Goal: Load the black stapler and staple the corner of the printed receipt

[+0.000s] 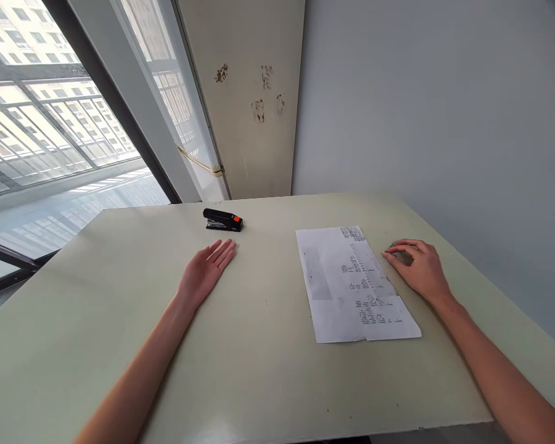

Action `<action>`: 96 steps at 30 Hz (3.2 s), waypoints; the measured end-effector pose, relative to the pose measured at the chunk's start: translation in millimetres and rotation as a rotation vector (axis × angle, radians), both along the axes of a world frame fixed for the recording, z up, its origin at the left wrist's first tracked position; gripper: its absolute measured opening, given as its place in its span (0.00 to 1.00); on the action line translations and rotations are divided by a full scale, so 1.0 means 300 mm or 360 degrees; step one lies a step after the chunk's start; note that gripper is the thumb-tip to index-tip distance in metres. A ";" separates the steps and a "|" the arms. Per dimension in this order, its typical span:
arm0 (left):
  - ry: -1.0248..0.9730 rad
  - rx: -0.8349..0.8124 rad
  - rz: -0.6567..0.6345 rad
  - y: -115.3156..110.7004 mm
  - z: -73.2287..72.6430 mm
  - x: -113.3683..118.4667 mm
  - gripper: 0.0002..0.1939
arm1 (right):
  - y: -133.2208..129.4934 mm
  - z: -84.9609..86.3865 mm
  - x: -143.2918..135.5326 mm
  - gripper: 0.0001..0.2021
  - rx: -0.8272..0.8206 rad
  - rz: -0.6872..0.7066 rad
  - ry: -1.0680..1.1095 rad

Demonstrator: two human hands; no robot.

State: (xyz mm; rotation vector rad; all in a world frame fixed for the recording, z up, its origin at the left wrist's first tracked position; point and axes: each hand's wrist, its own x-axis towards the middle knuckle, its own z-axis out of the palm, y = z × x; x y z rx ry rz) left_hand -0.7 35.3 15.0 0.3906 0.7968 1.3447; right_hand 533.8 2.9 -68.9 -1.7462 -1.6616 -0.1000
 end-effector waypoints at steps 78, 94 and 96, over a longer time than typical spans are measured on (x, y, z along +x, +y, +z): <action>0.2058 0.0709 0.0375 0.191 0.112 -0.135 0.20 | -0.111 0.171 -0.652 0.11 -0.0702 0.0691 0.1190; 0.2952 0.0850 -0.0550 0.482 0.168 -0.173 0.18 | -0.101 0.193 -0.663 0.13 -0.0731 0.0733 0.1249; 0.3037 0.0904 -0.0509 0.438 0.178 -0.155 0.20 | -0.102 0.191 -0.663 0.13 -0.0707 0.0740 0.1265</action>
